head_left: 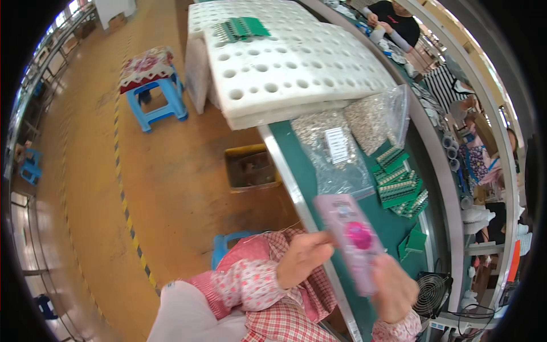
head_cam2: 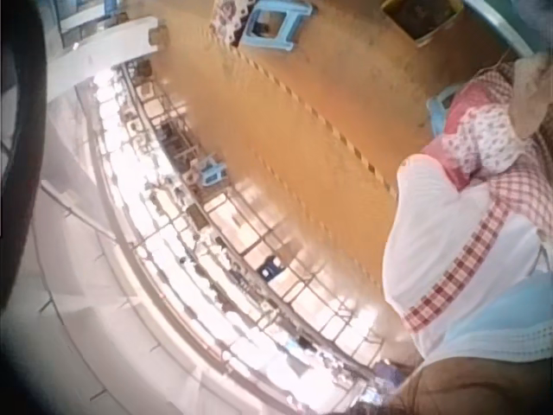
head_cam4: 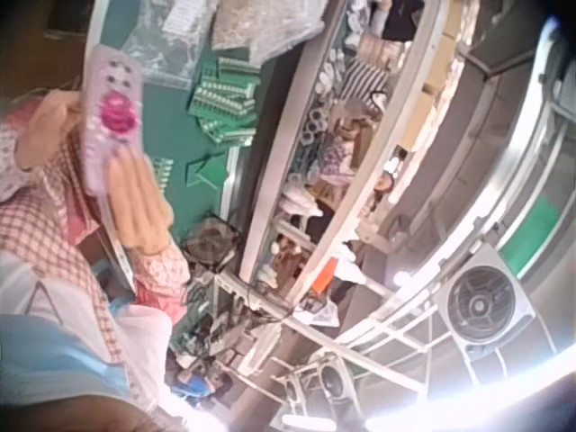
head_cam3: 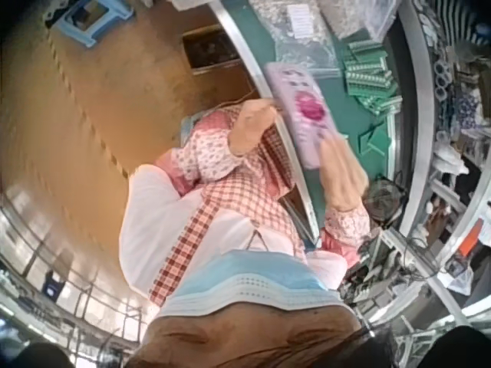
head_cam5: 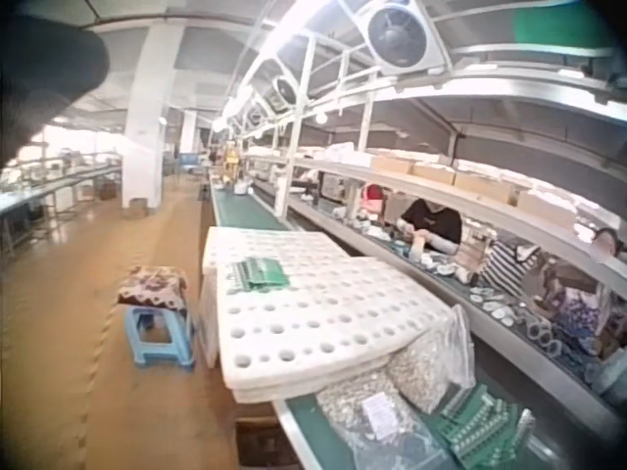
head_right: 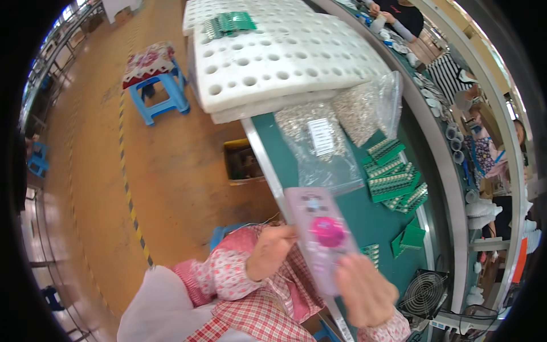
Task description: The person solders electronic components onto circuit boards using a soldering iron and solder wire. The person then inserts small components into circuit boards by hand, solders the boards, and places a small tray into a container below the workbench.
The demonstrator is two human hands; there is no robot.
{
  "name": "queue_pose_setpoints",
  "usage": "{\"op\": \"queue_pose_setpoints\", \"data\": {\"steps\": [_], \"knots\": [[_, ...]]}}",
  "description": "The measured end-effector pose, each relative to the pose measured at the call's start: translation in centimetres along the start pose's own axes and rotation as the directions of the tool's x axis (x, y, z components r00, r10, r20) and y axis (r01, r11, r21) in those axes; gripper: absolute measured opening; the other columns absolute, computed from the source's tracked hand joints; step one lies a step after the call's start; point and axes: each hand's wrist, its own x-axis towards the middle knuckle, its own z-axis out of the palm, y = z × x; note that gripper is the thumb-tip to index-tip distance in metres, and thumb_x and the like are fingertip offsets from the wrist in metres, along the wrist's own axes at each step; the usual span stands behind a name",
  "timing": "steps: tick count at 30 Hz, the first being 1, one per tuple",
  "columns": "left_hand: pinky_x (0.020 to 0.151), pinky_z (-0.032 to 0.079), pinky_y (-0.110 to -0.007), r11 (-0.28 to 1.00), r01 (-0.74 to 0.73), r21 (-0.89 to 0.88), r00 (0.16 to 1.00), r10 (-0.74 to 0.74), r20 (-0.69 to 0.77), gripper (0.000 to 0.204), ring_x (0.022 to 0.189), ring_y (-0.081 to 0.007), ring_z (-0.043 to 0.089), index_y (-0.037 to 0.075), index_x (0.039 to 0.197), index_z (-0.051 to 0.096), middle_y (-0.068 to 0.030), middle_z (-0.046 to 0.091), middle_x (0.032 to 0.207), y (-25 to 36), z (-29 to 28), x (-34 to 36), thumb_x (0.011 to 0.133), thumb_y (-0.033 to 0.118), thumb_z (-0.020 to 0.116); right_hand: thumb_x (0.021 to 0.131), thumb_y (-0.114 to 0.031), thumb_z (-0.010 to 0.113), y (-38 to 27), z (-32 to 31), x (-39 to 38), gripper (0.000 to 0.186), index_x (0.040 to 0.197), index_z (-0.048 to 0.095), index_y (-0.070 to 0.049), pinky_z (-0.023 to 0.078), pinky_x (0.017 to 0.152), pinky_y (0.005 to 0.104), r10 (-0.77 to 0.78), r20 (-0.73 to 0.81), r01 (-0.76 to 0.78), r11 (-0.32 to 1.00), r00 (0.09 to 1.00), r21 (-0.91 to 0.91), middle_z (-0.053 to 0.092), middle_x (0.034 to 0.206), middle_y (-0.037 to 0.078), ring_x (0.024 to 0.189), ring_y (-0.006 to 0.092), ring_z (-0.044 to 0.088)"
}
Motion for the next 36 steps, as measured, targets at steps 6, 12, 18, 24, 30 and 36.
{"op": "queue_pose_setpoints", "data": {"steps": [6,12,18,24,30,36], "knots": [[0.084,0.048,-0.029,0.920,0.213,-0.328,0.700,-0.378,-0.606,0.027,0.093,-0.0157,0.061,-0.002,0.110,0.059,-0.0089,0.064,0.103,0.9,-7.1,-8.0,0.090,0.016,0.058,0.081,-0.012,0.058,-5.8,12.6,3.5,0.036,0.114,0.057,0.003,0.047,0.094,0.0411,-0.373,0.193,0.342,0.923,0.908,0.174,0.059,0.117,0.016,0.111,0.0277,0.057],[0.077,0.053,-0.033,0.917,0.300,-0.263,0.613,-0.397,-0.683,0.027,0.086,-0.0193,0.064,0.001,0.111,0.058,-0.0096,0.065,0.100,-5.0,-23.8,-7.0,0.087,0.014,0.062,0.079,-0.014,0.059,-3.6,18.5,9.4,0.044,0.121,0.053,-0.003,0.031,0.106,0.0491,-0.078,0.279,0.037,0.988,0.957,0.149,0.050,0.127,0.016,0.123,0.0322,0.043],[0.067,0.055,-0.035,0.809,0.444,-0.385,0.515,-0.582,-0.629,0.033,0.080,-0.0223,0.066,0.000,0.110,0.058,-0.0107,0.066,0.095,-18.1,-37.6,3.5,0.083,0.018,0.065,0.074,-0.023,0.071,-0.6,20.7,13.1,0.054,0.123,0.053,-0.008,0.030,0.104,0.0523,0.140,0.351,-0.134,0.990,0.926,-0.041,0.047,0.133,0.009,0.128,0.0320,0.036],[0.066,0.054,-0.035,0.559,0.789,-0.255,0.280,-0.697,-0.660,0.045,0.082,-0.0228,0.066,-0.002,0.105,0.061,-0.0108,0.067,0.088,-29.5,-44.1,12.0,0.073,0.029,0.071,0.074,-0.036,0.071,-1.3,21.0,14.4,0.049,0.116,0.062,-0.013,0.026,0.105,0.0561,0.261,0.548,-0.190,0.964,0.795,-0.184,0.053,0.125,0.005,0.125,0.0343,0.035],[0.078,0.052,-0.031,0.665,0.706,0.245,0.608,-0.390,-0.692,0.049,0.089,-0.0227,0.066,0.002,0.107,0.065,-0.0123,0.068,0.095,-34.7,-49.1,12.6,0.072,0.035,0.071,0.073,-0.031,0.074,-2.1,20.8,12.3,0.052,0.117,0.059,-0.007,0.034,0.102,0.0483,0.262,0.600,-0.203,0.965,0.756,-0.166,0.057,0.122,0.008,0.108,0.0229,0.055],[0.081,0.052,-0.032,0.639,0.768,-0.027,0.454,-0.575,-0.681,0.049,0.096,-0.0242,0.065,0.008,0.106,0.067,-0.0139,0.067,0.099,-40.3,-48.8,16.9,0.071,0.041,0.070,0.073,-0.033,0.071,-1.0,20.9,7.8,0.044,0.110,0.063,-0.010,0.029,0.100,0.0578,0.389,0.690,-0.354,0.913,0.610,-0.201,0.055,0.121,0.009,0.115,0.0338,0.045]]}}
